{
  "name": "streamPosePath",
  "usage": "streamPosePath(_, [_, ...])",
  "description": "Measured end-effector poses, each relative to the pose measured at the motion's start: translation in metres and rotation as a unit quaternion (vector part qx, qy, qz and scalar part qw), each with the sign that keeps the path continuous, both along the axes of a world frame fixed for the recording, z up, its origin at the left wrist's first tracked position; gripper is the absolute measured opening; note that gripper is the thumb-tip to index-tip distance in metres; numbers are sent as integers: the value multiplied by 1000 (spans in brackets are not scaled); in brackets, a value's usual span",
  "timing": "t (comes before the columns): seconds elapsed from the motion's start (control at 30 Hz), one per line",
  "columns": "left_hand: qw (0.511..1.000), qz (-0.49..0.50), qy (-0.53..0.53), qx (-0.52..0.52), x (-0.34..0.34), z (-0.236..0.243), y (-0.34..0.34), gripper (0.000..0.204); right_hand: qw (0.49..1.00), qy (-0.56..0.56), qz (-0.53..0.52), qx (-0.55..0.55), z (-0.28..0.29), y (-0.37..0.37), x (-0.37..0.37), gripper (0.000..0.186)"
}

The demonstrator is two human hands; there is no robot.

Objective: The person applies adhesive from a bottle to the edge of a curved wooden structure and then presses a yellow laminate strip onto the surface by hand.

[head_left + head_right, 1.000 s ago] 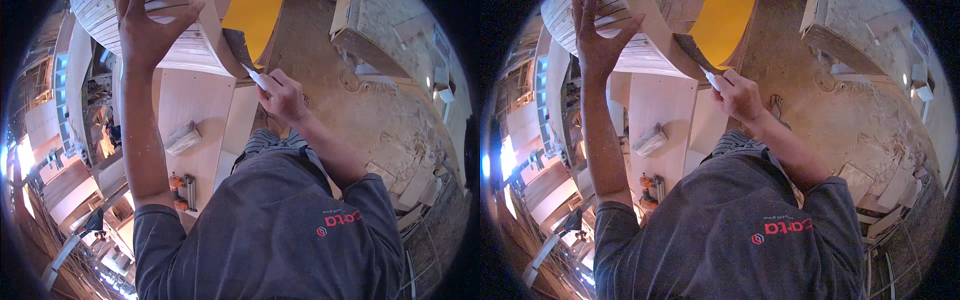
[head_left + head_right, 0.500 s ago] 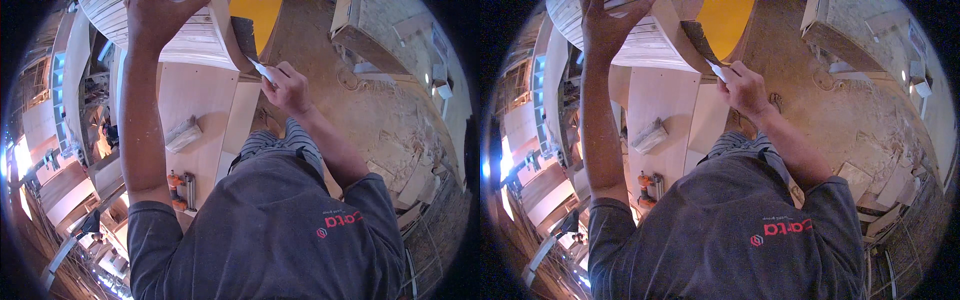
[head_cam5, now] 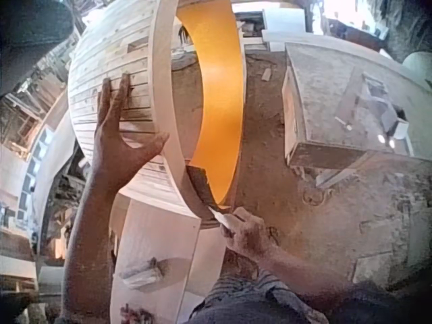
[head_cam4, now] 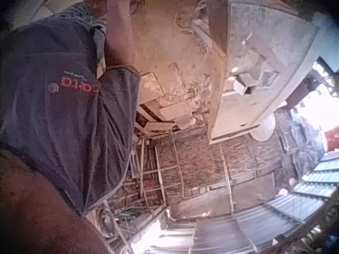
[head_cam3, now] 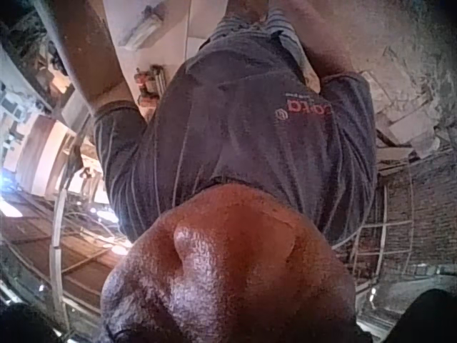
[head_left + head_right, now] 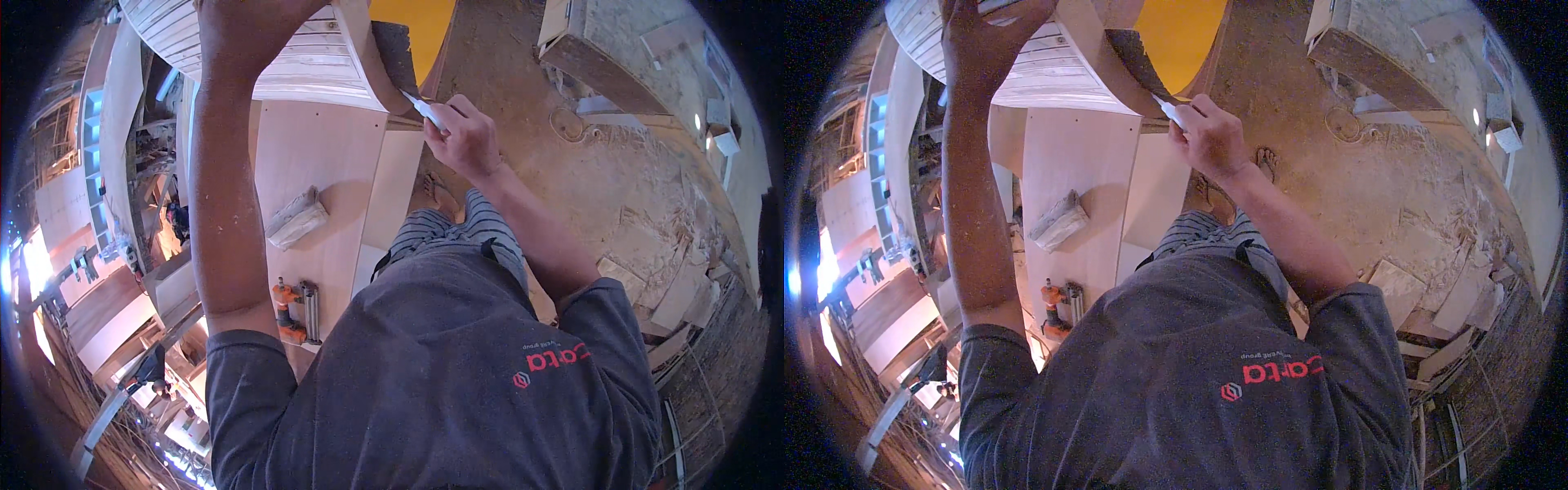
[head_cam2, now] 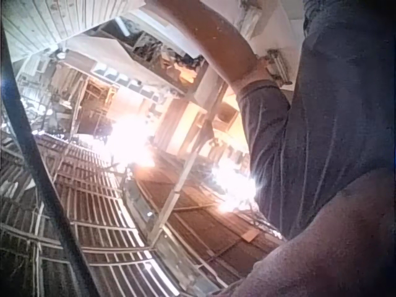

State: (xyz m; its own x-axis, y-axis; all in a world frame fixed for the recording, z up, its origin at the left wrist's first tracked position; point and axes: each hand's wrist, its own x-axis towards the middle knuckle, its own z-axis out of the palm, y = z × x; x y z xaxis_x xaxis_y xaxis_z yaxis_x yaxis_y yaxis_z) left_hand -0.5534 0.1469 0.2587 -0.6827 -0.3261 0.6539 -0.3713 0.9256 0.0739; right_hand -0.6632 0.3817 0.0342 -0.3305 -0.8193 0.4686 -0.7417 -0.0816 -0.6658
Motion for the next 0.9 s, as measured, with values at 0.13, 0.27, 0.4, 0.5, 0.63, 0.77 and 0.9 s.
streamPosePath(0.13, [1000, 17, 14, -6, -2, -2, 2, 107, 1000, 10, 5, -5, -3, -3, 1, 20])
streamPosePath(0.27, [1000, -5, 7, -26, -1, -5, -7, 107, 1000, 12, 4, 10, -6, -2, -1, 18])
streamPosePath(0.4, [1000, 5, 3, -4, 0, -4, -8, 107, 1000, -3, 2, 14, -10, -2, 0, 17])
streamPosePath(0.5, [1000, -1, 10, 13, -4, -6, -5, 107, 999, 23, -6, 22, -16, 6, -8, 19])
streamPosePath(0.63, [999, -39, 23, -3, 5, -1, -9, 106, 999, -5, 15, 32, -18, 14, 0, 20])
streamPosePath(0.77, [999, -28, 44, 15, -4, -11, -7, 105, 998, 5, 2, 58, -36, 23, -3, 19])
streamPosePath(0.9, [1000, -7, 17, -16, 1, 0, -4, 105, 999, 2, -6, 45, -45, 11, 8, 18])
